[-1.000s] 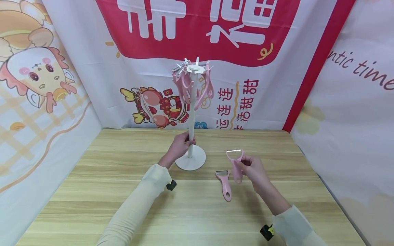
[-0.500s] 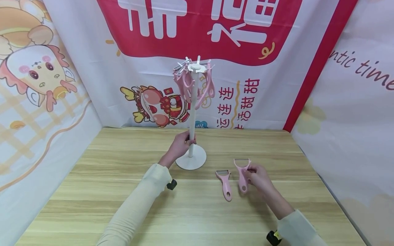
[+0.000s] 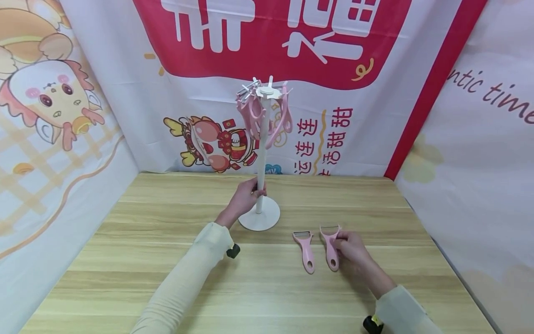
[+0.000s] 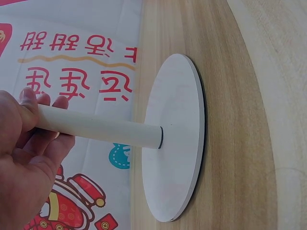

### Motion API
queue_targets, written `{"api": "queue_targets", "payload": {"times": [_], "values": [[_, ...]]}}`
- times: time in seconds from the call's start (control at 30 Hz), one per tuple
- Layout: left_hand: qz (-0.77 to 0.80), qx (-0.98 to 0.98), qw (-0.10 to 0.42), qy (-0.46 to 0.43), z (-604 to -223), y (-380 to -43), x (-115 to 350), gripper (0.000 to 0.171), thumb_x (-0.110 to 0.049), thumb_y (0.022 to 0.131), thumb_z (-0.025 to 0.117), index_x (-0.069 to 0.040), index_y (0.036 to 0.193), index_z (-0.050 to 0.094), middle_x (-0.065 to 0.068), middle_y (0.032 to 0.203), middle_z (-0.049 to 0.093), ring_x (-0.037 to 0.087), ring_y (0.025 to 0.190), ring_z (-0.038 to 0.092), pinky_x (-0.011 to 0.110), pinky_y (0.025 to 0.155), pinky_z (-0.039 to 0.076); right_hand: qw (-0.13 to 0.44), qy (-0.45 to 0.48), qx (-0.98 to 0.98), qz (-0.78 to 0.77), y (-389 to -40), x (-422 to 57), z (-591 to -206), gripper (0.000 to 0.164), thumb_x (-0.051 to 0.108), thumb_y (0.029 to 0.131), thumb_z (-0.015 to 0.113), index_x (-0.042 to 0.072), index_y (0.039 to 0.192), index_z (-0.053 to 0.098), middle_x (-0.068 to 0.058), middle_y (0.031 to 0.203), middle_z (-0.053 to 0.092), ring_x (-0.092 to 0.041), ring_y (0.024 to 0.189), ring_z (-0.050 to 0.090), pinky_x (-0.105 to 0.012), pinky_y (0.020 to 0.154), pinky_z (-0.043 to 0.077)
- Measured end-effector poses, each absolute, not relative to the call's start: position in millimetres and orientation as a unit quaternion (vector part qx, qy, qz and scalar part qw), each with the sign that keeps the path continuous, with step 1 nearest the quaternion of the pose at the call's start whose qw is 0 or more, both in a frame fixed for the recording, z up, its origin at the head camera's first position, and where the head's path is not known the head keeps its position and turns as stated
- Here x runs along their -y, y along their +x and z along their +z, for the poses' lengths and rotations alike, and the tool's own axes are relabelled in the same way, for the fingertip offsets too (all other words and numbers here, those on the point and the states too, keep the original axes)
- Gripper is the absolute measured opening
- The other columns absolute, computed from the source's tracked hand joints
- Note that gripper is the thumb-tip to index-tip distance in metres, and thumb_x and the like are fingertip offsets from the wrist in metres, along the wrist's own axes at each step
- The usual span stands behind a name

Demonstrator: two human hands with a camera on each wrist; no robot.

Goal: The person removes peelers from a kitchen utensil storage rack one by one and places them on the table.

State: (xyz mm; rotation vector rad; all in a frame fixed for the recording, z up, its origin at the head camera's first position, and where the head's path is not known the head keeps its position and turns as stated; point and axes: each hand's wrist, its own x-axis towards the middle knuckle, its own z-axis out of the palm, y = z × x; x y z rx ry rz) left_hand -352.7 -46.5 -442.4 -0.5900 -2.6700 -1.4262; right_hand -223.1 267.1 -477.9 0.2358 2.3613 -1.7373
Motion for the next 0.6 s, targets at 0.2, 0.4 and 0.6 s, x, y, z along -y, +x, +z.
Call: {"api": "queue_targets", "payload": {"times": [0.2, 0.4, 0.6], "values": [[-0.468, 0.862, 0.030, -0.192, -441.1, -352.8, 46.2, 0.005, -0.015, 0.095, 0.053, -0.011, 0.096, 0.056, 0.000, 0.087, 0.061, 0.017, 0.089, 0.058, 0.045, 0.094, 0.048, 0.105, 0.059, -0.813, -0.570, -223.7, -268.2, -481.0, 0.015, -0.003, 0.087, 0.053, -0.015, 0.096, 0.051, -0.005, 0.079, 0.054, -0.011, 0.068, 0.053, -0.022, 0.057, 0.049], [-0.467, 0.864, 0.022, -0.185, -440.6, -350.6, 46.8, 0.003, -0.015, 0.095, 0.053, -0.013, 0.095, 0.055, -0.001, 0.087, 0.061, 0.017, 0.088, 0.058, 0.043, 0.094, 0.048, 0.075, 0.042, -0.865, -0.494, -224.4, -270.1, -485.4, 0.009, -0.001, 0.087, 0.056, -0.011, 0.086, 0.056, -0.002, 0.069, 0.053, -0.010, 0.058, 0.050, -0.021, 0.048, 0.045], [-0.469, 0.863, 0.019, -0.187, -443.1, -350.8, 48.1, 0.007, -0.017, 0.095, 0.052, -0.011, 0.098, 0.056, -0.001, 0.088, 0.061, 0.017, 0.089, 0.058, 0.044, 0.095, 0.047, 0.050, 0.035, -0.900, -0.432, -222.0, -270.5, -486.1, 0.009, 0.003, 0.085, 0.060, -0.006, 0.084, 0.060, -0.004, 0.066, 0.057, -0.012, 0.056, 0.051, -0.021, 0.045, 0.044]]}}
